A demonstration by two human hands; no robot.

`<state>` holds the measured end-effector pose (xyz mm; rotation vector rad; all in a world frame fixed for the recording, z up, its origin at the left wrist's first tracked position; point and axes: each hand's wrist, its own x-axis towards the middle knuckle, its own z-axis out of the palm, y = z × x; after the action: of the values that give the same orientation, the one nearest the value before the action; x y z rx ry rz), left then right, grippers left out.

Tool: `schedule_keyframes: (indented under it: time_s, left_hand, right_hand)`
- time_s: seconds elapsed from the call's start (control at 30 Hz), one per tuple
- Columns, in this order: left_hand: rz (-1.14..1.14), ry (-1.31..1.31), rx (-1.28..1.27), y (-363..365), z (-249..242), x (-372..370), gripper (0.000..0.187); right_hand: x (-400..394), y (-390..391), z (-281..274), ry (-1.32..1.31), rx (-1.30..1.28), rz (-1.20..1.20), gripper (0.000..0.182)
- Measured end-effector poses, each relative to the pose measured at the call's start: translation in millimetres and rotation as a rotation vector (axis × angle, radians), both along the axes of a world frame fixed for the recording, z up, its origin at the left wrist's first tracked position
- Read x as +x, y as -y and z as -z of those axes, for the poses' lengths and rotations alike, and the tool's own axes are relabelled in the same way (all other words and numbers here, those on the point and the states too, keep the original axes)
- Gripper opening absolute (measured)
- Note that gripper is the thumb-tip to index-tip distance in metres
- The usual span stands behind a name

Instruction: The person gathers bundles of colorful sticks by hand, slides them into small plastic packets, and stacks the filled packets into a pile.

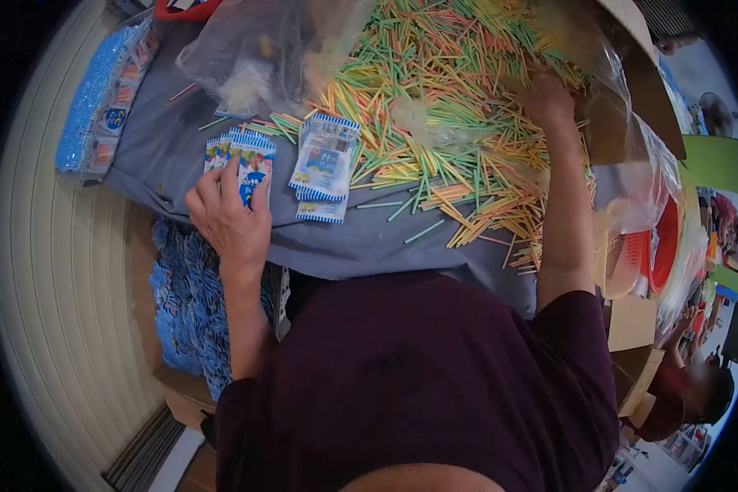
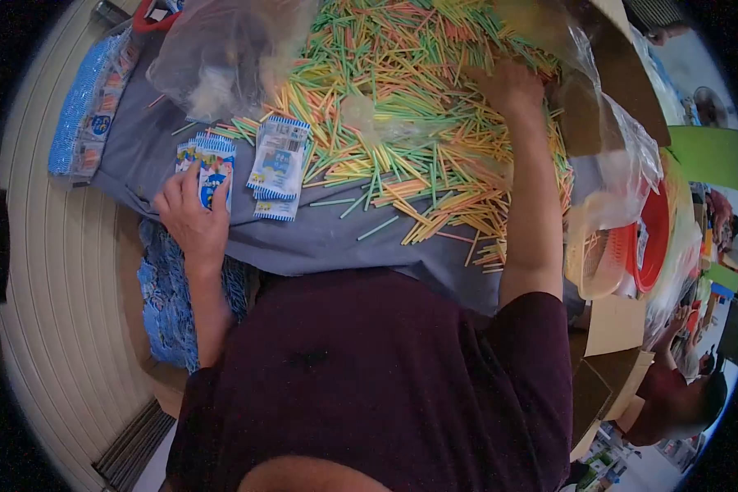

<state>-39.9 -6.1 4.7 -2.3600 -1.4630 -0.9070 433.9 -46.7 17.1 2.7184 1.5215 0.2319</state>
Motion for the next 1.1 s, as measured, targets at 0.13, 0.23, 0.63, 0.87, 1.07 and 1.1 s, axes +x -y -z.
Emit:
schedule_keyframes:
  time_s: [0.13, 0.23, 0.63, 0.87, 1.07, 1.1]
  left_hand:
    - [0.089, -0.015, 0.063, 7.3, -18.9, 29.3, 0.034]
    - [0.357, 0.002, -0.331, 12.7, -8.9, 55.9, 0.033]
    - [0.439, 0.030, -0.187, 30.9, 18.7, 66.9, 0.008]
    - [0.407, 0.239, -0.265, 30.2, 10.1, 67.3, 0.012]
    - [0.474, 0.261, -0.102, 17.3, 16.1, 58.3, 0.016]
    - [0.469, 0.213, -0.118, 19.2, 21.8, 56.5, 0.017]
  right_hand:
    - [9.3, -21.9, 7.3, -0.004, -0.102, 0.050, 0.055]
    - [21.1, -38.2, 17.5, 0.067, -0.155, 0.012, 0.046]
    - [-1.1, 4.1, 8.7, 0.055, 0.121, 0.003, 0.051]
    - [-32.6, -5.0, 6.7, -0.751, 0.747, -0.264, 0.045]
    - [-58.1, -23.5, 11.5, -0.909, 0.650, -0.388, 0.042]
    - [-48.6, -28.4, 36.0, -0.899, 0.484, -0.348, 0.030]
